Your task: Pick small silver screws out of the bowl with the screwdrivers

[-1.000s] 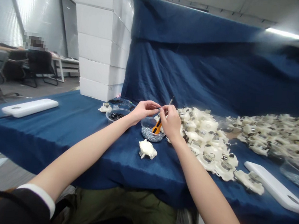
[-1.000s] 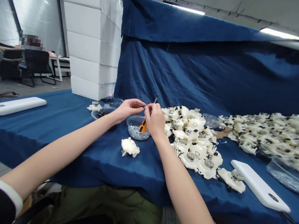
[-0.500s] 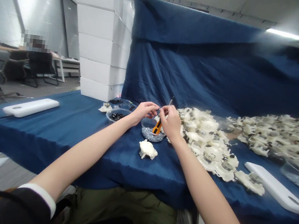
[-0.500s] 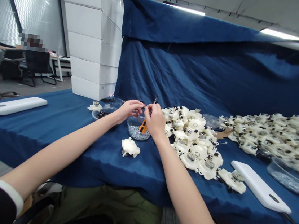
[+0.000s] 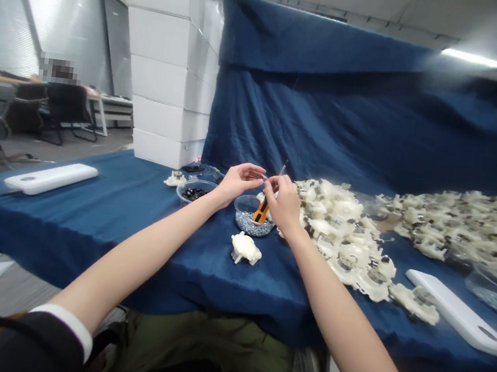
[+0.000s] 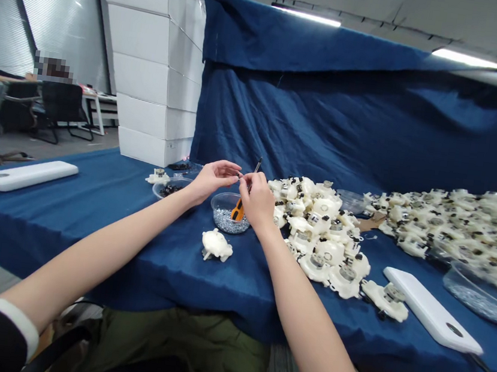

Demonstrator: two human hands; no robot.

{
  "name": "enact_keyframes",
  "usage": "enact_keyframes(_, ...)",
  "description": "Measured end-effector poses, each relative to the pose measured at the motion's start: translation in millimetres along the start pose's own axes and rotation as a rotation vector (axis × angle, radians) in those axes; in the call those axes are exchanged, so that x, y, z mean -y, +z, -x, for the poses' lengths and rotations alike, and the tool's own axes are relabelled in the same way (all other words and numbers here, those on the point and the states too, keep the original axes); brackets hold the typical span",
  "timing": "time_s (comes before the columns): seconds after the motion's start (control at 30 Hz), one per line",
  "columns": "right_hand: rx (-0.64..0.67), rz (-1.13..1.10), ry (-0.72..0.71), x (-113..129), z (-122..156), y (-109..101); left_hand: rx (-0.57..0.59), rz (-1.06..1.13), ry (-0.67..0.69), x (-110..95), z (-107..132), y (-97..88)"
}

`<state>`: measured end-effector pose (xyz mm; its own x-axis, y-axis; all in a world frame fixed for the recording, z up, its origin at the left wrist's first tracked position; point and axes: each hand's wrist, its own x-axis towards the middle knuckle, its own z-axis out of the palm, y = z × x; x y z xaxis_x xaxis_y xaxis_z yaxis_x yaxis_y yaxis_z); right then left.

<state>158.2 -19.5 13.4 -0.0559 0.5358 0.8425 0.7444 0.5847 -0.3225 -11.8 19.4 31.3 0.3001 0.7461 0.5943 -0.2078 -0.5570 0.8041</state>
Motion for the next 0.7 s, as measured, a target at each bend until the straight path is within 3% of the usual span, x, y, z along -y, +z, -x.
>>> enact_keyframes(0.4, -0.008, -0.005, 0.010, 2, 0, -1, -0.009, 0.020, 0.140, -2, 0, 0.1)
enact_keyframes(0.7, -0.019, -0.014, 0.005, 2, 0, 0, 0.001, 0.008, -0.138, -9, 4, 2.6)
